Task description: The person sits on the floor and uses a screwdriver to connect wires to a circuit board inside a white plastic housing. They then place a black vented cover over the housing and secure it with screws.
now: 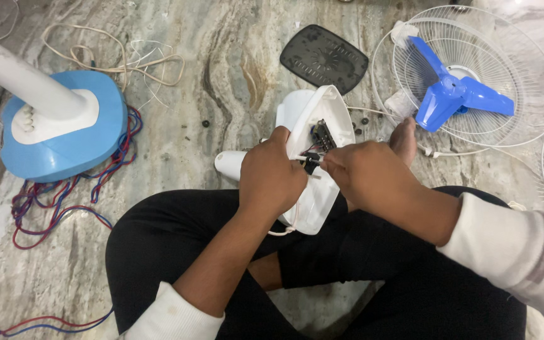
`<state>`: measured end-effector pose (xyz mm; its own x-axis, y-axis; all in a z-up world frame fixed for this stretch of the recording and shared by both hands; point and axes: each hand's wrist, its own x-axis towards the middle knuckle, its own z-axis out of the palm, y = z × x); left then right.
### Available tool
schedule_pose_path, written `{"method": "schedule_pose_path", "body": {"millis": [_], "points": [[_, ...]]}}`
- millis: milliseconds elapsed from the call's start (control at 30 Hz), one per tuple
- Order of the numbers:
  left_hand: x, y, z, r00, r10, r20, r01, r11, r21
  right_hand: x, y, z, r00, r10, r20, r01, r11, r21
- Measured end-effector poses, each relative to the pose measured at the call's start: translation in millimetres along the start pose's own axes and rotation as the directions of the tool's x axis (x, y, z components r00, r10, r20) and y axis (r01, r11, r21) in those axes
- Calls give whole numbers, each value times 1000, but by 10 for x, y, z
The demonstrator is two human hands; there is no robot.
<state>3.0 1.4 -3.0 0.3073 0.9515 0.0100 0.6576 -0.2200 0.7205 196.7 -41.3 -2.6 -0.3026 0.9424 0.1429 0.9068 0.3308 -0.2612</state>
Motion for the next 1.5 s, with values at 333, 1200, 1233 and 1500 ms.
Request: {"method": "schedule_pose_path", "body": {"millis": [333, 1200, 1233, 1500], "points": [[-27, 31, -24, 998, 17, -68, -17, 1000, -1, 180, 245, 86, 570, 425, 703, -803, 106, 587], [-36, 89, -34, 999, -36, -2, 36, 999, -11, -33, -85, -175, 963, -172, 207, 218, 950, -224], [-33, 99, -36, 1000, -27, -11, 26, 1000, -9, -13, -76, -149, 970, -129, 208, 170, 966, -194], [-31, 79, -32, 1000, -12, -13, 12, 1000, 3, 142, 72, 25, 975, 175, 139, -207, 941, 267]]}}
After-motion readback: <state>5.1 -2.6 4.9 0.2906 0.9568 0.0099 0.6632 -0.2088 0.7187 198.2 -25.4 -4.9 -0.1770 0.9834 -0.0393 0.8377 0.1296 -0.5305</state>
